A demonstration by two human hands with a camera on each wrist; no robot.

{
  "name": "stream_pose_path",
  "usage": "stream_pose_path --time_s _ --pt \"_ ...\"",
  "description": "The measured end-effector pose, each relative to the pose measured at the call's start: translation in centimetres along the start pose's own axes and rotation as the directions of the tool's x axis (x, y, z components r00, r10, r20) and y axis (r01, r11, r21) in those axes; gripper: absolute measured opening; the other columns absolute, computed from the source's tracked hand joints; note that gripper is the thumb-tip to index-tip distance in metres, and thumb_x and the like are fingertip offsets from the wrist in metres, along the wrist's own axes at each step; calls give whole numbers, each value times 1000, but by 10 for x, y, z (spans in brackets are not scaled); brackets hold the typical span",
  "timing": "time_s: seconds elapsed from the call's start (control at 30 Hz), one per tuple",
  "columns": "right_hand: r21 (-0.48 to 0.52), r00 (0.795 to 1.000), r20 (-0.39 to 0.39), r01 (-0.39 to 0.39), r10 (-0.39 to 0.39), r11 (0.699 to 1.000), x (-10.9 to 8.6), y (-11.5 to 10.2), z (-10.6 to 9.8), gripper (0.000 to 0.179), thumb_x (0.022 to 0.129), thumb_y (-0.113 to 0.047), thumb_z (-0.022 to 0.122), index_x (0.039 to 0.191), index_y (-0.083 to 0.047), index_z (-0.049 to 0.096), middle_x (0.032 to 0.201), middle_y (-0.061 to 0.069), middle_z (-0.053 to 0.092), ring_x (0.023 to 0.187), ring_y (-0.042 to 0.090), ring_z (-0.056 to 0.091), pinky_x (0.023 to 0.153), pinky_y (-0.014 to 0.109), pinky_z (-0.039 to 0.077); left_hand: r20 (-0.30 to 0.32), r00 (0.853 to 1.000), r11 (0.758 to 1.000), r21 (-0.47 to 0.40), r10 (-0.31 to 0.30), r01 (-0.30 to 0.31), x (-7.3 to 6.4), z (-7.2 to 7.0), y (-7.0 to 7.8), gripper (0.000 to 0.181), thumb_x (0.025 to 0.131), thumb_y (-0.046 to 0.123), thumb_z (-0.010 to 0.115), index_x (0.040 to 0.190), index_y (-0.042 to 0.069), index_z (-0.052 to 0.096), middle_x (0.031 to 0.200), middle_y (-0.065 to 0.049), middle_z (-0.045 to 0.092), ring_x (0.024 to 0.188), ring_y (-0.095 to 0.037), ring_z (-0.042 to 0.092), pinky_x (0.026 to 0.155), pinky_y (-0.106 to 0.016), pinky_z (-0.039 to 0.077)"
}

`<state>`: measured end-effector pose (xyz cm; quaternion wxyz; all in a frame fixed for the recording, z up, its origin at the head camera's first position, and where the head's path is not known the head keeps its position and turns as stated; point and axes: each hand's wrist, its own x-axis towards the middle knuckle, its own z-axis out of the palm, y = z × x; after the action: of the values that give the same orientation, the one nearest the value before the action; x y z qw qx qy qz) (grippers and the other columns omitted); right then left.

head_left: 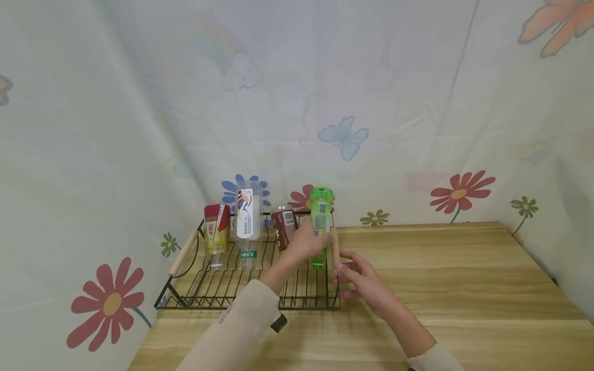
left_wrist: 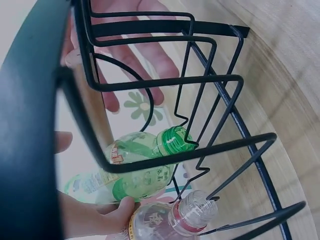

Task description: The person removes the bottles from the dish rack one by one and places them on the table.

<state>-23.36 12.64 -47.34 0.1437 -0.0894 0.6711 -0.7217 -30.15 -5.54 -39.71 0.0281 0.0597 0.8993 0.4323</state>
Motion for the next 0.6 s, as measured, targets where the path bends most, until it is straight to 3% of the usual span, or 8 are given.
stream_pose_path --time_s 0.1,0.33,0.5,0.6 --pt "0 1000 -1 4 -4 1000 0 1 0 61 110 -36 60 160 -9 38 147 31 48 124 45 61 86 49 63 -5 1000 1000 -1 -18 18 1 1 -1 63 102 31 71 148 -1 43 121 -18 65 107 -32 66 89 -50 58" --pt "-2 1000 2 7 -7 1000 0 1 0 61 110 -37 60 160 -8 38 146 31 49 124 45 61 86 49 63 -27 1000 999 33 9 -8 7 -3 -2 51 98 25 76 139 0 57 121 -17 65 105 -32 66 93 -50 58" --pt "-1 1000 2 10 -10 1000 1 1 1 61 109 -37 61 159 -8 40 146 31 49 124 46 60 86 49 63 -80 997 992 121 -17 27 16 1 -13 70 95 31 80 148 -4 50 141 -25 51 119 -38 60 101 -57 53" --pt "1 1000 1 12 -12 1000 1 1 1 60 109 -37 60 158 -7 40 144 31 49 124 47 60 86 50 63 -98 995 991 135 7 6 20 2 -19 74 93 33 82 150 -2 51 149 -26 47 128 -41 58 105 -60 50"
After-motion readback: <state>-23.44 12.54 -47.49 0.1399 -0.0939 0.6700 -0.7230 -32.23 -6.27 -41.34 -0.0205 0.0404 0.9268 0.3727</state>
